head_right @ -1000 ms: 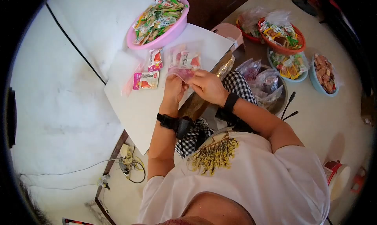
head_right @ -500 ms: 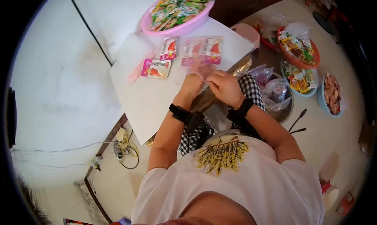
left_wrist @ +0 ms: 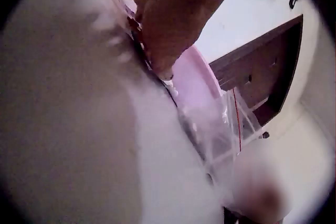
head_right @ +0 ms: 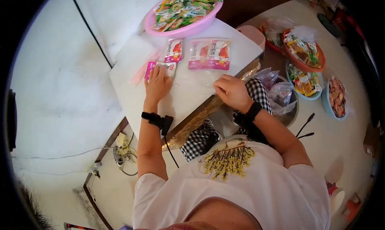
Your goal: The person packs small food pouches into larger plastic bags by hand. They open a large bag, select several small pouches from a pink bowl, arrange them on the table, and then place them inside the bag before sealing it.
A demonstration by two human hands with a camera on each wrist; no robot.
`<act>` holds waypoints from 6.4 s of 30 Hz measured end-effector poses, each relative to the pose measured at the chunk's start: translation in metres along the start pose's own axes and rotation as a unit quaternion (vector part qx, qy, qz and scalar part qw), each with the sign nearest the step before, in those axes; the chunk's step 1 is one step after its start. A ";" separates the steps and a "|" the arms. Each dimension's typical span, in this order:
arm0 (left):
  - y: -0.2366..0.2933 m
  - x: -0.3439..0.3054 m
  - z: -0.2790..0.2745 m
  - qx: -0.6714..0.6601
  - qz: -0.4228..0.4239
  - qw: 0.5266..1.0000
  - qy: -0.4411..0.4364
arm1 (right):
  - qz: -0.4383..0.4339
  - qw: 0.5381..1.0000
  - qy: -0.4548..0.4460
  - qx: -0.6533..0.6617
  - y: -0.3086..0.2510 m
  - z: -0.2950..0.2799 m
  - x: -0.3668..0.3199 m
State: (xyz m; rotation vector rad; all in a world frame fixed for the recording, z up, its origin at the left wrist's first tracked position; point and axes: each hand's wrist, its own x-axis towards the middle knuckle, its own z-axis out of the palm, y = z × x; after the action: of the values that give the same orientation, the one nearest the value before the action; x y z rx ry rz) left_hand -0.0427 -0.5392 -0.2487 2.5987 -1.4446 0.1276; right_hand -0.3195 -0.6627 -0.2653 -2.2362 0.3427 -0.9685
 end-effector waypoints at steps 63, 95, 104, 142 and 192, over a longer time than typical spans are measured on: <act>0.125 -0.038 0.039 -0.150 0.190 0.955 0.170 | -0.037 0.999 -0.001 0.021 -0.006 -0.003 0.008; 0.062 -0.023 -0.057 -0.245 0.035 0.968 -0.035 | 0.007 0.999 -0.048 0.014 0.001 -0.016 0.017; 0.038 0.078 0.001 -0.089 -0.175 0.980 0.023 | -0.037 0.996 -0.081 0.012 0.003 -0.017 0.023; 0.108 -0.066 -0.019 -0.742 -0.198 0.626 -0.138 | -0.067 0.996 0.054 -0.024 -0.009 -0.019 0.020; 0.152 -0.042 0.025 -0.718 -0.102 0.678 -0.120 | 0.010 0.996 0.048 -0.070 0.016 -0.022 0.001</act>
State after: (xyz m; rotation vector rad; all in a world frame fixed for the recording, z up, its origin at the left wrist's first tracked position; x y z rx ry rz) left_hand -0.1940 -0.5876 -0.2636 1.3412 -0.6415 -0.9882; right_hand -0.3348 -0.6851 -0.2642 -2.3119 0.4882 -1.0726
